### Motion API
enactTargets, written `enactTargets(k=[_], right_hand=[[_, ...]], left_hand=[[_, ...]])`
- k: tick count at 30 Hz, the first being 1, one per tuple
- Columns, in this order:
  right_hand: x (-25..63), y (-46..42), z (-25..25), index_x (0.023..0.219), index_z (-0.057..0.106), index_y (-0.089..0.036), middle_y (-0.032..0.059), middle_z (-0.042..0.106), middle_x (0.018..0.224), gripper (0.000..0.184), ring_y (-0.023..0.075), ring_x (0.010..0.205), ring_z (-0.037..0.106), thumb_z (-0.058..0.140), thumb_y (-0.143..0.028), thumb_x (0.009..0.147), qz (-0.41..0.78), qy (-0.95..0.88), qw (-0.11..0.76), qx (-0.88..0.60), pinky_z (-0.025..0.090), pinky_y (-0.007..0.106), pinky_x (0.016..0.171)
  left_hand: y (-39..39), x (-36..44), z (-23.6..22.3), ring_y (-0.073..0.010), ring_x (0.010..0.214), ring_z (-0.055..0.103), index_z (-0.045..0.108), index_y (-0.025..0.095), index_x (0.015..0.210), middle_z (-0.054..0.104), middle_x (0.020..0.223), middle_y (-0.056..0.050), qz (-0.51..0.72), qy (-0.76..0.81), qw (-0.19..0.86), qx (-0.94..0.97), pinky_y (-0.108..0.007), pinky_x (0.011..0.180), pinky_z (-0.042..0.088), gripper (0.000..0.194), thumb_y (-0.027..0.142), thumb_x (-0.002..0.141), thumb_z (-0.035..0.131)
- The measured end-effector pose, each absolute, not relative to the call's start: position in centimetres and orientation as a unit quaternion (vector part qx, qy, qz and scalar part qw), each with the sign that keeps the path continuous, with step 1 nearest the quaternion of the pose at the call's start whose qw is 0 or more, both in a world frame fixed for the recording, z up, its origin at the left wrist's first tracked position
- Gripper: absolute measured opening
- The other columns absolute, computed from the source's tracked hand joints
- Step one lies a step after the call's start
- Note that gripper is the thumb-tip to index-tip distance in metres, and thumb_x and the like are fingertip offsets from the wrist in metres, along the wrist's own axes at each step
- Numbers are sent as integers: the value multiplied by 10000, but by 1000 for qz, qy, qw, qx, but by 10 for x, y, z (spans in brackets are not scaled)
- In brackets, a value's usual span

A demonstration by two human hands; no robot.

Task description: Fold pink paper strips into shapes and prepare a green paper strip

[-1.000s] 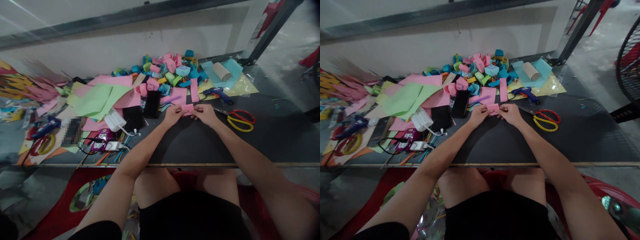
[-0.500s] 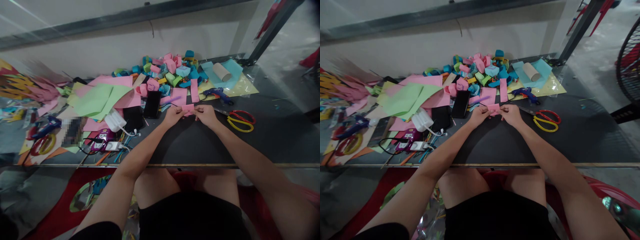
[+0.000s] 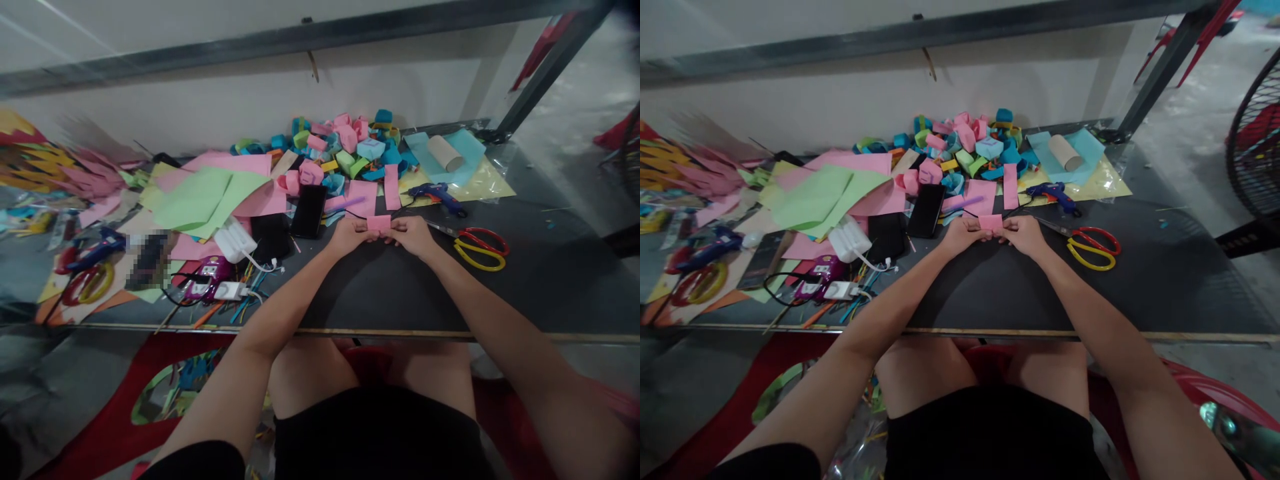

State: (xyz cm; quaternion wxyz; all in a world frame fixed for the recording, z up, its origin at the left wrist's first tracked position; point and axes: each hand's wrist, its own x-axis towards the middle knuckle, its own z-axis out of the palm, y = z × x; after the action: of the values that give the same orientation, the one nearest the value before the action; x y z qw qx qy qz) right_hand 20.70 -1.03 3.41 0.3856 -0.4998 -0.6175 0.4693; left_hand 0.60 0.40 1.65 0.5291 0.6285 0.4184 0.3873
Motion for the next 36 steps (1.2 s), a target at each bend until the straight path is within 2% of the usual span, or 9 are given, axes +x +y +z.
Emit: enactTargets(k=[7,15,18,20,24,29,32,36], right_hand=[[208,-13,38,750,766,-192,78,778,722,434,200,630,730,868,-598,631,464,-646,367,-483,513,250,471],[208,-11,36,719,751,-163,129,783,769,470,179,536,696,897,-593,598,502,-620,367,-479,540,276,469],[209,-12,35,746,765,-158,130,780,767,469,200,591,715,866,-601,631,497,-629,361,-476,558,295,511],[209,-14,37,806,783,-157,125,786,799,455,226,687,736,841,-586,663,449,-652,379,-480,576,314,580],[205,-21,43,974,808,-207,84,808,996,389,244,892,740,788,-519,743,331,-686,439,-476,578,334,734],[202,-28,50,854,840,-245,47,810,839,259,219,761,726,706,-466,846,292,-705,432,-481,558,337,736],[204,-30,53,858,855,-266,41,822,876,222,246,810,754,714,-437,857,284,-714,438,-467,575,365,787],[207,-29,53,864,860,-306,16,825,932,155,286,912,778,739,-401,850,285,-701,446,-478,596,413,872]], left_hand=[[3,8,12,-124,635,703,815,120,863,792,769,-55,395,421,536,616,-264,672,611,243,252,679,903],[-1,11,14,-145,659,736,791,97,859,788,773,-88,392,419,565,593,-296,689,644,258,298,738,897],[0,10,16,-134,649,727,792,101,863,784,752,-79,390,416,564,597,-269,666,636,310,340,710,916],[0,10,16,-128,639,720,788,106,831,774,724,-70,383,419,559,604,-259,660,629,304,356,712,913],[-1,10,16,-121,606,694,770,108,765,760,701,-70,366,433,533,628,-264,644,612,248,325,747,888],[-5,10,17,-116,585,674,782,128,759,757,696,-50,357,439,486,666,-246,628,566,179,294,784,843],[-8,10,20,-108,582,643,785,143,747,743,678,-20,358,443,431,700,-225,615,502,153,283,805,809],[-10,9,24,-110,584,579,787,154,749,673,613,27,374,455,346,730,-223,591,402,229,362,842,769]])
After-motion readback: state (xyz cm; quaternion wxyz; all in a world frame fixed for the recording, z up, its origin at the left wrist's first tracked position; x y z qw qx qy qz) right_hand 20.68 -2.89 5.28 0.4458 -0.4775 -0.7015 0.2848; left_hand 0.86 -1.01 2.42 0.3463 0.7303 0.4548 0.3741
